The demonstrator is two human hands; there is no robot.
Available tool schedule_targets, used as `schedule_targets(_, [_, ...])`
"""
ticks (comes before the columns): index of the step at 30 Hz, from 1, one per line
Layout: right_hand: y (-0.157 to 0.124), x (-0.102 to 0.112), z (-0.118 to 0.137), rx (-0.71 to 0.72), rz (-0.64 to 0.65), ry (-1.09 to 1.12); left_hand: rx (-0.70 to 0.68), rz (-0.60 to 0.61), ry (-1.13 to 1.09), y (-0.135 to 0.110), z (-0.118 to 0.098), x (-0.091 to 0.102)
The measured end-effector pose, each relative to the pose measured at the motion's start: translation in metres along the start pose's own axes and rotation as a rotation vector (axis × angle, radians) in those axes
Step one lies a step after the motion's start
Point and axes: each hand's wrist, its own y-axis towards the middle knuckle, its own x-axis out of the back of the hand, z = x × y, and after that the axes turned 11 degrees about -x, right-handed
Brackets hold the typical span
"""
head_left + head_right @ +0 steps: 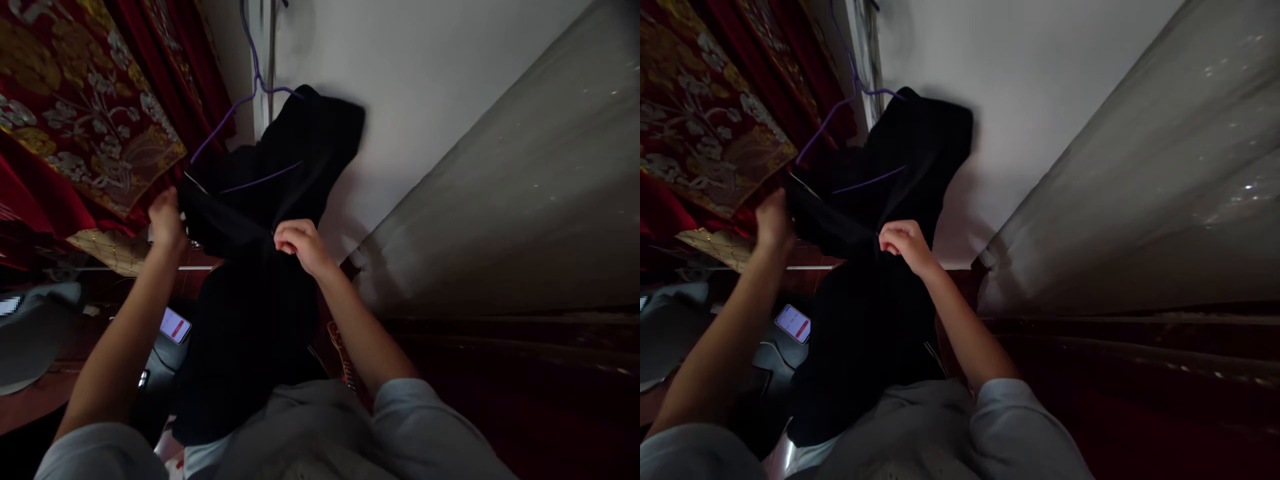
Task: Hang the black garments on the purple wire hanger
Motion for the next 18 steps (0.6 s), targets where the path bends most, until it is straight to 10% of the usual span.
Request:
schedule_targets(3, [-0.013, 0.012, 0.012, -0.103, 0.246, -0.168, 0.106, 0.03, 0.058, -0.05, 0.009, -0.017])
schedule_targets(6, [-0.018, 0.02, 0.023, -0.144, 0.222, -0.351, 0.075, 0.219, 0.006, -0.075, -0.014, -0.023])
schedule_targets(10, [-0.018, 0.01, 0.026, 0.058, -0.055, -0.477, -0.02, 0.185, -0.218, -0.065, -0.07, -0.026])
schedule_targets(15, [-0.014, -0.025, 0.023, 0.05, 0.151, -0.272, -0.216, 0.083, -0.476, -0.036, -0.133, -0.033])
schedule_targets(18, [-0.012, -0.034, 0.028, -0.046, 0.025, -0.017, -0.252, 0.177, -0.5, -0.033, -0.136, -0.034])
